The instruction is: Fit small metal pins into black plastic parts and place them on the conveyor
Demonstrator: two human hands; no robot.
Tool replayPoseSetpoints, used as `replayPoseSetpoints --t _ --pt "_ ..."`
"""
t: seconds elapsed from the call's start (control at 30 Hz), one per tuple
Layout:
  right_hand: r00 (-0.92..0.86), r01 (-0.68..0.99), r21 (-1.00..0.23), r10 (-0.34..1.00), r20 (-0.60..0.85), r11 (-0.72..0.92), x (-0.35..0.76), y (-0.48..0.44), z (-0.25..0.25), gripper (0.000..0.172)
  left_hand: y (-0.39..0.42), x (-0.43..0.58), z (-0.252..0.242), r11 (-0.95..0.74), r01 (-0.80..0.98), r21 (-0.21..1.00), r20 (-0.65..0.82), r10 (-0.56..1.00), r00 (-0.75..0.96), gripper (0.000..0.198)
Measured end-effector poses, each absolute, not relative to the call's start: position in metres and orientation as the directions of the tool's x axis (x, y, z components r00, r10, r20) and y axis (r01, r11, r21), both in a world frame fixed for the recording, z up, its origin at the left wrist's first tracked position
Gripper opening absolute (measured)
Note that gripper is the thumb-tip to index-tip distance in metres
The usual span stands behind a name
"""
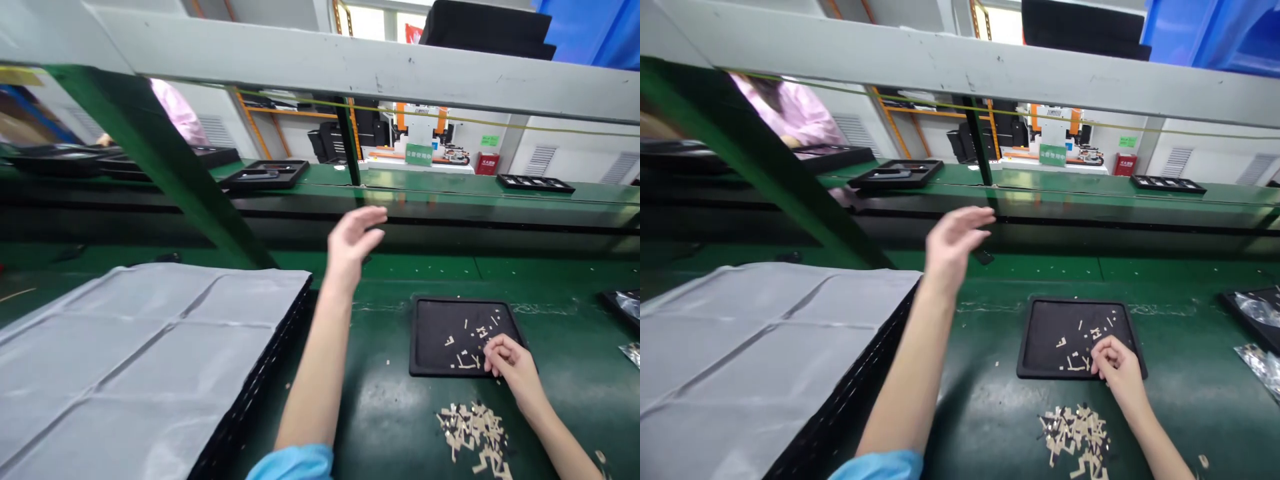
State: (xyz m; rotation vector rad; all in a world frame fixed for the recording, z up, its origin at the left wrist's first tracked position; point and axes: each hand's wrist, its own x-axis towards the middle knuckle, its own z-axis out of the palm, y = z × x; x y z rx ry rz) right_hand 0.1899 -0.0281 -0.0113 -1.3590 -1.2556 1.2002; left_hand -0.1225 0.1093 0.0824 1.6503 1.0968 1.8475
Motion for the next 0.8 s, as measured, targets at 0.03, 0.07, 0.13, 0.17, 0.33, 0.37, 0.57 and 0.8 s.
replayPoseSetpoints --t 0.03,0.07,0.13,0.17,0.33,0.37,0.57,0.8 --pt "0.011 0.121 -0.989 0.996 -0.089 -0.089 0.19 -0.028 -0.01 0.045 0.116 -0.12 0.07 -0.499 0.328 0.802 0.566 0.81 -0.152 0.039" --pt "0.011 0.12 -0.988 0.995 -0.097 -0.098 0.19 -0.028 -0.009 0.046 0.124 -0.118 0.055 -0.366 0.485 0.794 0.481 0.866 -0.134 0.038" --pt "0.011 0.116 -0.987 0.994 -0.109 -0.11 0.191 -0.028 -0.008 0.047 0.14 -0.118 0.024 -0.044 0.714 0.699 0.301 0.924 -0.237 0.041" --pt "0.007 0.114 -0.987 0.993 -0.115 -0.115 0.192 -0.029 -0.009 0.046 0.147 -0.121 0.01 0.041 0.727 0.685 0.267 0.915 -0.304 0.047" --pt "-0.004 0.092 -0.991 0.995 -0.099 -0.098 0.191 -0.036 -0.014 0.039 0.171 -0.146 -0.025 0.228 0.753 0.617 0.217 0.87 -0.442 0.049" --pt "0.011 0.086 -0.992 0.996 -0.089 -0.09 0.19 -0.038 -0.014 0.038 0.174 -0.15 -0.027 0.228 0.758 0.611 0.218 0.872 -0.438 0.045" --pt "0.037 0.089 -0.991 0.995 -0.098 -0.101 0.182 -0.044 -0.007 0.039 0.178 -0.153 -0.024 0.193 0.725 0.662 0.24 0.861 -0.448 0.042" --pt "-0.057 0.102 -0.99 0.993 -0.103 -0.097 0.186 -0.036 -0.001 0.039 0.143 -0.126 -0.007 -0.007 0.425 0.905 0.237 0.838 -0.491 0.048"
